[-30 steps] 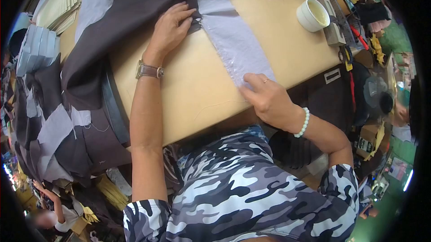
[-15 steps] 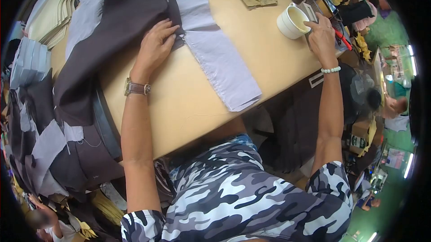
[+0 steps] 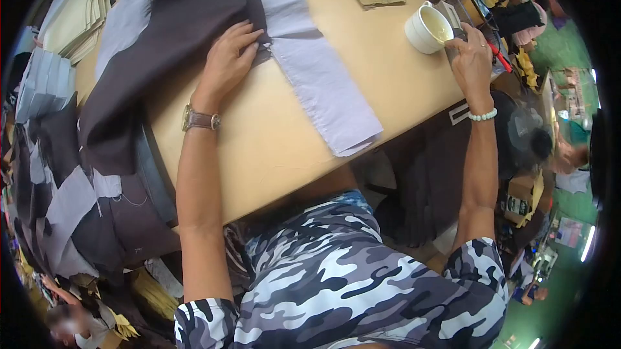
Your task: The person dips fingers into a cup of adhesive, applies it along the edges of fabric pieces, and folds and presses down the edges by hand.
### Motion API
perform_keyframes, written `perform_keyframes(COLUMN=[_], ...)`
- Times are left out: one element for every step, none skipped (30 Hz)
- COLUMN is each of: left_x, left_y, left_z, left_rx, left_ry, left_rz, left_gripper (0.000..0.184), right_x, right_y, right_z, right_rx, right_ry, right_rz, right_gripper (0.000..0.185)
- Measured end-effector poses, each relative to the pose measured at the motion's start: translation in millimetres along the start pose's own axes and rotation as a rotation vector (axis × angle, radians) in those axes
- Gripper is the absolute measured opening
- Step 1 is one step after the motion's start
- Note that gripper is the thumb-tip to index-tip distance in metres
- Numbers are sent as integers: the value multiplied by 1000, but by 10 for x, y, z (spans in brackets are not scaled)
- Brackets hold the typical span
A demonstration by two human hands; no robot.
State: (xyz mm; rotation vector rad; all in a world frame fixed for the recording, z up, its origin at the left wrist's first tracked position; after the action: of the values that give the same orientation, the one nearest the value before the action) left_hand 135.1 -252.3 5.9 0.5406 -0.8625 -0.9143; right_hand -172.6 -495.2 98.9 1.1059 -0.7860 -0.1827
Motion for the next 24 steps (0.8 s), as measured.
perform_keyframes(left_x=[2, 2, 4, 7, 2, 2, -4, -2, 3, 2, 5, 2, 1, 10, 11, 9, 15, 17, 13, 13, 12, 11, 12, 13], left_y=[-9, -15, -13, -14, -19, -6, -11, -11, -4, 2, 8, 10, 13, 21, 16, 7, 3, 2, 2, 7, 6, 8, 11, 15], left_z=[-7, -11, -17, -24, -21, 2, 8, 10, 9, 12, 19, 22, 30, 42, 42, 29, 18, 17, 13, 12, 9, 16, 21, 19], left_rx=[-2, -5, -5, -6, -9, -6, -5, -3, -1, -8, -16, -25, -14, -3, 7, 11, 13, 16, 15, 13, 13, 13, 14, 15], left_ry=[3, 5, 5, 5, 5, 13, 17, 20, 22, 23, 26, 31, 23, 14, 4, 1, -4, -10, -6, -3, -1, -2, -5, -7], left_rz=[-14, -30, -30, -28, -29, -31, -33, -32, -28, -26, -22, -19, -17, -17, -20, -23, -23, -25, -23, -21, -20, -4, 13, 29], left_gripper=[30, 31, 31, 31, 31, 31, 31, 31, 31, 31, 31, 30, 31, 31, 31, 31, 31, 31, 31, 30, 30, 29, 29, 28], right_x=[8, 9, 0, -9, -43, -87, -148, -215, -265, -340, -392, -392, -391, -385, -385, -382, -373, -368, -361, -352, -350, -350, -350, -349], right_y=[29, 69, 161, 274, 360, 422, 411, 385, 305, 191, 100, 57, 16, -2, -18, -32, -37, -54, -69, -83, -97, -102, -106, -110], right_z=[-93, -208, -411, -665, -944, -1206, -1455, -1659, -1782, -1905, -1984, -1997, -2006, -2007, -2021, -2040, -2050, -2049, -2045, -2042, -2055, -2062, -2064, -2074], right_rx=[52, 105, 275, 444, 662, 880, 1025, 1166, 1202, 1239, 1274, 1253, 1234, 1214, 1192, 1169, 1144, 1166, 1187, 1207, 1202, 1195, 1187, 1167], right_ry=[18, 34, 81, 129, 135, 137, 233, 334, 341, 348, 358, 361, 362, 361, 362, 362, 362, 340, 319, 298, 299, 298, 297, 310], right_rz=[-36, -71, -75, -77, -156, -237, -375, -512, -564, -618, -674, -630, -590, -550, -523, -493, -462, -464, -465, -465, -459, -454, -447, -429], right_gripper=[23, 23, 25, 28, 30, 32, 35, 38, 38, 39, 39, 39, 40, 40, 40, 40, 39, 39, 39, 39, 39, 39, 39, 38])
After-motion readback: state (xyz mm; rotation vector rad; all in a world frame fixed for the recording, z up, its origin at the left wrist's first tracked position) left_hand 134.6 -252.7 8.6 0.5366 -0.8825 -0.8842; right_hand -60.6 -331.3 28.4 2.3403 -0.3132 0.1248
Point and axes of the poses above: each hand's wrist, its own x-axis towards the middle knuckle, its own y-axis out of the back of the hand, z = x × y, the point moved 6 cm from there along x, towards the middle knuckle, and after that the axes turned 4 degrees about -y, right-handed, at the moved point
